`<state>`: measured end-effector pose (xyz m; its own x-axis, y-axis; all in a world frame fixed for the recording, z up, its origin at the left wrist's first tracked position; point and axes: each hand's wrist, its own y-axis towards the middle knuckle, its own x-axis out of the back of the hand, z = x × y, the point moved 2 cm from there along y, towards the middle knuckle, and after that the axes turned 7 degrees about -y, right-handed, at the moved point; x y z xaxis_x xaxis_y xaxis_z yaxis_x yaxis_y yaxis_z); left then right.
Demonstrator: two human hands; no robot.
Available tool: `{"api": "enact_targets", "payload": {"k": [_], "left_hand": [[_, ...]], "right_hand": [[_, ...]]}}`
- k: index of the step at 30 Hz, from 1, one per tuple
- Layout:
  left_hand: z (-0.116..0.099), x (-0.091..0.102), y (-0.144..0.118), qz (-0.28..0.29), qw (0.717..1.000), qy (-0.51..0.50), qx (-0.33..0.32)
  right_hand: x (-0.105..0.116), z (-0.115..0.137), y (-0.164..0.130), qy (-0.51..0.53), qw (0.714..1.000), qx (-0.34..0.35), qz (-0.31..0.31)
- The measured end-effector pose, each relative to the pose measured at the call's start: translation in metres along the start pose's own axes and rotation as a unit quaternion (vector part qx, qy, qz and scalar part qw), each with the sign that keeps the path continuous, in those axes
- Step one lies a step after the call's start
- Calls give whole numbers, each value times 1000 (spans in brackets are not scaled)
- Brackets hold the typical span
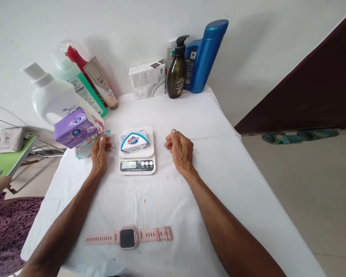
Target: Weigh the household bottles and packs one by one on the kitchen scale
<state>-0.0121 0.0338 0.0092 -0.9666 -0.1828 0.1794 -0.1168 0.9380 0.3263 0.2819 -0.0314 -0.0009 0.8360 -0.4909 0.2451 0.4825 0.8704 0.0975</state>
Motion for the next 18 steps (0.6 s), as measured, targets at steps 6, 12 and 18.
{"api": "enact_targets", "payload": {"k": [6,12,18], "left_hand": [[2,1,2,13,1000,-12,2],[2,2,1,8,1000,-8,-3],[2,2,1,6,1000,6,0]], "right_hand": [[-1,-2,0,-6,1000,5,-5],[-1,-2,-1,-4,1000,9,-7],[-1,-2,-1,-3,1000,13,-10]]}}
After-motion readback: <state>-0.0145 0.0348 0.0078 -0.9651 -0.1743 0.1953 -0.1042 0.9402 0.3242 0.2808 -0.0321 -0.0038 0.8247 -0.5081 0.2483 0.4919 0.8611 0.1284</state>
